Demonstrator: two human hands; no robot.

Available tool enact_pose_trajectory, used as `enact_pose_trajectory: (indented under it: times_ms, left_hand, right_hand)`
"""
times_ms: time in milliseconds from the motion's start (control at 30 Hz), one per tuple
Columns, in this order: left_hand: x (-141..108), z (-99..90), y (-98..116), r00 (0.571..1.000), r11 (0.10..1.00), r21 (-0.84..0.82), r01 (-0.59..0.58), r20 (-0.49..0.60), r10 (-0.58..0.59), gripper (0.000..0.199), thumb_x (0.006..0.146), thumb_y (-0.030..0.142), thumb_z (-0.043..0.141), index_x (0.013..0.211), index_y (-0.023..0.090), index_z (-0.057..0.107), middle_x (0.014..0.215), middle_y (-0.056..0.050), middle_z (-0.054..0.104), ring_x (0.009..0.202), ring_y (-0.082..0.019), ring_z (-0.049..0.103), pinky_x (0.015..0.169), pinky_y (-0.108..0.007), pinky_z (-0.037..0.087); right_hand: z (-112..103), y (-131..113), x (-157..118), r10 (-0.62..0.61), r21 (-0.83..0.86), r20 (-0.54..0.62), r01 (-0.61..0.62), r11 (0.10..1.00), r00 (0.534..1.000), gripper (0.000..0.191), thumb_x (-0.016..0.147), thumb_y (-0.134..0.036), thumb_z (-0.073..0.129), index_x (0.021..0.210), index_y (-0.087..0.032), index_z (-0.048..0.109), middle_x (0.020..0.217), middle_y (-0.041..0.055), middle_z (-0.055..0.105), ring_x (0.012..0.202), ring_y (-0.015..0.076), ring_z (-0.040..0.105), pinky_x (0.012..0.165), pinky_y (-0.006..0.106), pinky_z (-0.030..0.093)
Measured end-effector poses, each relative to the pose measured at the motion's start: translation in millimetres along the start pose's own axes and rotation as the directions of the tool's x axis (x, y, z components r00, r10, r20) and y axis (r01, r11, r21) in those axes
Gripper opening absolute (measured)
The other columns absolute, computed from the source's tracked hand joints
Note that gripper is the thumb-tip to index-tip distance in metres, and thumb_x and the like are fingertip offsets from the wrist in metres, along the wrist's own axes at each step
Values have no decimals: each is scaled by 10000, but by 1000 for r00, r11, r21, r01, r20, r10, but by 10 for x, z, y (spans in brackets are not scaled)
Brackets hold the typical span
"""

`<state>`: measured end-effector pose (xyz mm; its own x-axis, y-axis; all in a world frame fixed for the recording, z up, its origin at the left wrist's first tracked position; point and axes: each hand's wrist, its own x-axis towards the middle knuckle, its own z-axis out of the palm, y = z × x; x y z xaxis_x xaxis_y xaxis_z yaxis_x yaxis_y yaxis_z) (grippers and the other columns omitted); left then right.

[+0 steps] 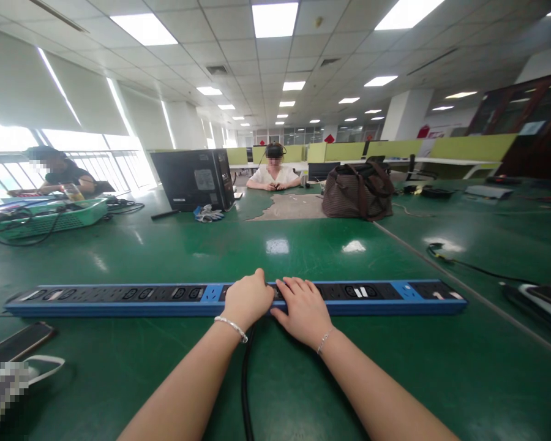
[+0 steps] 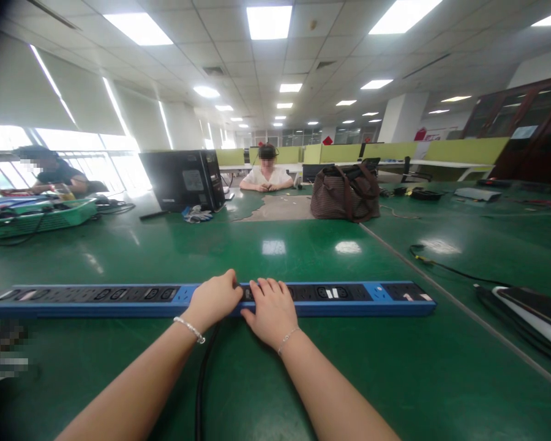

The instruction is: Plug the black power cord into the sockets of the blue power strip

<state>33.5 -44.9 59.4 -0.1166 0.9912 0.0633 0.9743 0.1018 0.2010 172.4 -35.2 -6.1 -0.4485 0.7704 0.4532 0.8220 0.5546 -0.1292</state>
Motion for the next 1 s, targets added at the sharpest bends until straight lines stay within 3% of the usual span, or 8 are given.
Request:
enact_pose_trajectory:
  times_ms: [267,333,400,500,567,667,833,1000]
  left_hand:
    - [-13,14,-68,1000,999,-25,-28,-12,27,303,843,389,329,874,200,563,832,-108,684,792,-262,649,665,-359,457]
    - [22,6,-176,995,993,-81,-91,21,92,381,870,451,286,798,212,574,827,-89,683,774,-240,642,659,-342,452]
    - [52,26,-305,983,976,-118,-182,-22,181,414,897,420,257,743,212,579,817,-70,674,783,-203,626,689,-316,448]
    - [60,137,-497,941,964,-49,-262,-236,243,366,907,298,281,800,194,615,911,-72,657,892,-173,591,822,-303,422]
    - [43,244,-596,911,956,2,-293,-304,280,336,906,281,303,899,198,629,1026,-66,646,973,-176,572,882,-323,399]
    - [19,382,-672,885,945,72,-319,-333,324,314,906,259,315,987,213,614,1051,-46,656,1018,-190,566,962,-383,340]
    - [33,448,-655,891,950,117,-289,-329,311,298,893,226,324,952,183,613,936,-61,676,920,-195,596,865,-345,393]
    - [47,440,-630,895,961,97,-261,-349,278,275,876,216,349,932,191,618,916,-53,678,916,-193,602,860,-336,393]
  right_hand:
    - [48,-137,-14,-94,183,-93,110,977,991,618,789,-298,522,1370,-145,376,1348,97,480,1198,199,436,1026,376,294]
    - [26,-142,-9,-91,216,-104,111,970,990,663,787,-294,531,1398,-140,324,1308,101,516,1162,196,467,1002,370,326]
    - [-8,-137,-7,-102,226,-99,122,966,990,676,792,-300,537,1410,-156,304,1276,96,541,1140,197,482,985,369,344]
    - [-54,-144,-5,-133,203,-73,145,968,988,566,830,-333,513,1373,-242,380,1290,59,535,1143,197,480,976,376,345]
    - [-61,-183,11,-124,185,-69,135,973,990,468,851,-357,495,1313,-294,454,1292,34,534,1131,199,487,963,381,350]
    - [-20,-297,72,-75,160,-124,95,983,989,387,854,-386,493,1206,-235,549,1254,64,558,1078,210,518,918,362,380]
    - [117,-440,200,-68,53,-278,86,995,958,226,857,-286,473,947,-159,636,1009,91,653,895,199,578,794,323,413]
    - [174,-417,218,-68,40,-329,86,995,942,203,854,-226,458,939,-168,633,986,70,654,789,161,589,705,275,408]
